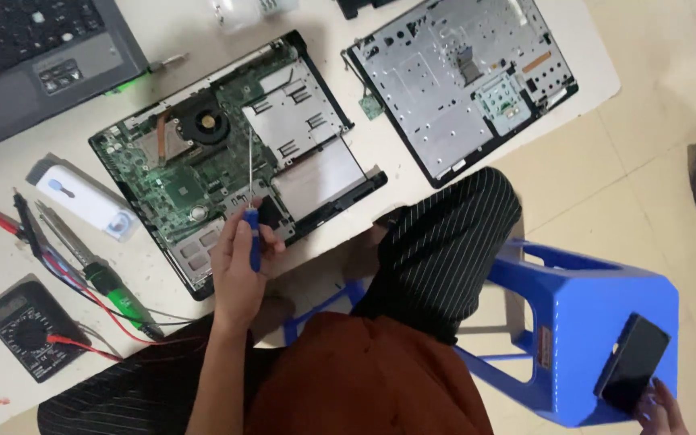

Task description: Applying thermal paste and using a screwdriver to repair a laptop motherboard on a workbench

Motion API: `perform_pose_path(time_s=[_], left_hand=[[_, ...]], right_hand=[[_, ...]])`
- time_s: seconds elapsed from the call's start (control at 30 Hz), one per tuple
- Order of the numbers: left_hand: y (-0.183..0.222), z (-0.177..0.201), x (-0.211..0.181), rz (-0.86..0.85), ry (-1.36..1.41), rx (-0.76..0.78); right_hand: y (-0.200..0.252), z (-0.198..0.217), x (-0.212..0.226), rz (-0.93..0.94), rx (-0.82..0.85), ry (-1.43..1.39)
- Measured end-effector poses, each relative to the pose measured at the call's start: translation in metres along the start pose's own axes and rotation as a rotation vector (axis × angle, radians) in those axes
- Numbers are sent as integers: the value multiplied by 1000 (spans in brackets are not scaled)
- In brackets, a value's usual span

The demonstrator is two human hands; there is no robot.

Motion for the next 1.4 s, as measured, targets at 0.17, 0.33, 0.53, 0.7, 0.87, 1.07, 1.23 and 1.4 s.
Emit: perform_pose_path(time_s=[0.17, 0.33, 0.53, 0.7, 0.87, 1.07, 1.23, 1.4], left_hand=[[-2, 6, 9, 31, 44, -19], [-1, 4, 3, 34, 5, -14], [0, 2, -3, 44, -10, 5], [0, 5, 1, 50, 41, 11], [0, 2, -3, 29, 8, 31], [-1, 7, 3, 12, 24, 30], [0, 5, 0, 30, 41, 37], [-1, 8, 7, 0, 113, 39]], right_hand=[[-77, 3, -93, -121, 344, -20], [-40, -18, 6, -147, 248, 94], [-41, -5, -5, -172, 6, 129], [-45, -14, 27, -175, -58, 227], [-39, -15, 35, -217, -132, 172], [-70, -24, 9, -140, -138, 84], [-84, -21, -18, -155, -139, 84], [-87, -17, -26, -133, -158, 106]])
Point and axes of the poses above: each hand's wrist, its own y-axis away from the middle knuckle, its own z-axis out of the back of the hand, x = y × z, the point moved 6 cm from there along -y, towards the middle knuckle, and after that the axes turned 8 degrees about -z, right-handed, at the moved point
